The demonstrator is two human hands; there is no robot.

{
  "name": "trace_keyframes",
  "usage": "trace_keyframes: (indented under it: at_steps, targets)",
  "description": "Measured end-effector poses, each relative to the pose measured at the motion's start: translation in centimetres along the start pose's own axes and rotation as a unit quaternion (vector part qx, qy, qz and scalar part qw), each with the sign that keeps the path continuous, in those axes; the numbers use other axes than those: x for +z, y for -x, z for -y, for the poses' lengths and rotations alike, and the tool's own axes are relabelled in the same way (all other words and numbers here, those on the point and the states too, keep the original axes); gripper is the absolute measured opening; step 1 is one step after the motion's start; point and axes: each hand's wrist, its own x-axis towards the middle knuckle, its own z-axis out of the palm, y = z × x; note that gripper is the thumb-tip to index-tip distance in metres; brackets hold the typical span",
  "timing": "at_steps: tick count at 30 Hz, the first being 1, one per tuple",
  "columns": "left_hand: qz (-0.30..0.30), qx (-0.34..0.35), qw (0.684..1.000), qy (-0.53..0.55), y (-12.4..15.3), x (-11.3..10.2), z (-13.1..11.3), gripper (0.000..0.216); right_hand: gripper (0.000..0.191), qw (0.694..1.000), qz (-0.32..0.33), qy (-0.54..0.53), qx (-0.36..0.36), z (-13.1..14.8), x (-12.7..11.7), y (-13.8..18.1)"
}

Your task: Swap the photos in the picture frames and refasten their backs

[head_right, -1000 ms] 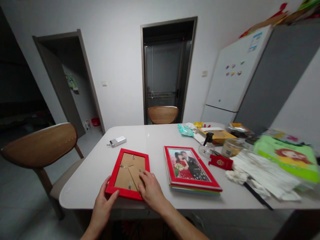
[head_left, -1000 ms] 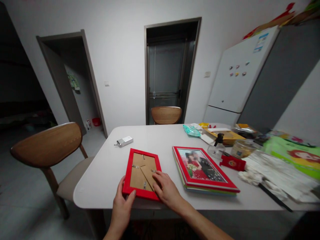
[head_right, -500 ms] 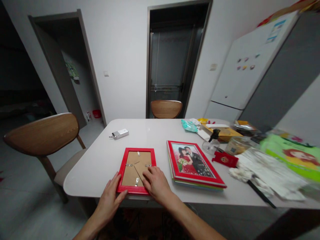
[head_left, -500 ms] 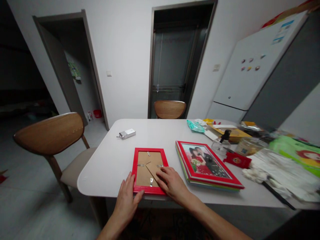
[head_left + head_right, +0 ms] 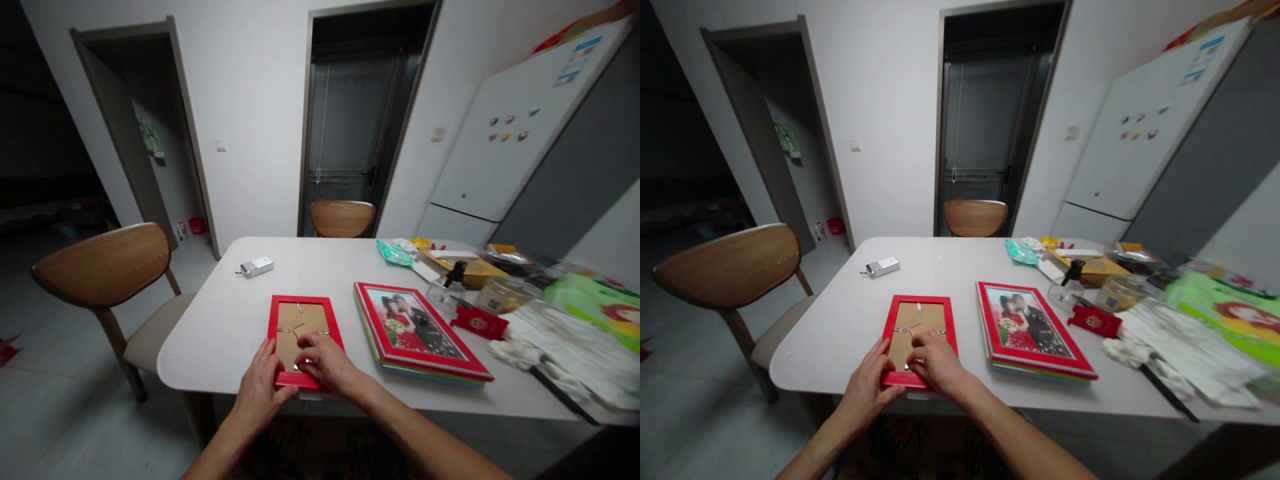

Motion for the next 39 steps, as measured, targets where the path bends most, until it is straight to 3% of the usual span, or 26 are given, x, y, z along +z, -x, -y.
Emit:
trace_keyframes:
  at_steps: [5, 9, 18, 25, 31, 35, 39]
  targets:
    - [-0.014, -0.002, 1.0, 0.007, -0.1, -0.1, 0.1, 0.02, 0.018, 0.999, -0.034, -0.023, 0.028, -0.3, -0.2, 0.0]
    - [-0.012, -0.009, 1.0, 0.01, -0.1, -0.1, 0.0, 0.021, 0.023, 0.989, -0.073, 0.032, 0.128, -2.0, -1.2, -0.2]
    - [-0.014, -0.011, 1.0, 0.016, -0.2, 0.0, 0.3, 0.021, 0.022, 0.968, -0.045, 0.137, 0.204, -4.2, -1.1, -1.1]
    - [-0.008, -0.023, 0.999, 0.02, -0.1, 0.0, 0.3, 0.024, 0.022, 0.964, -0.074, 0.154, 0.203, -3.6, -0.8, -1.6]
    - [-0.025, -0.011, 0.999, 0.021, -0.1, 0.3, 0.6, 0.026, 0.025, 0.99, -0.061, 0.08, 0.103, -0.5, 1.0, -4.5]
    - [-0.042, 0.003, 0.999, 0.02, 0.0, 0.4, 0.6, 0.026, 0.026, 0.986, -0.029, 0.106, 0.127, 0.2, 2.7, -7.1]
    - [-0.043, 0.001, 0.999, 0.009, 0.0, 0.3, 0.5, 0.026, 0.025, 0.981, -0.041, 0.119, 0.147, -0.1, 3.6, -7.8]
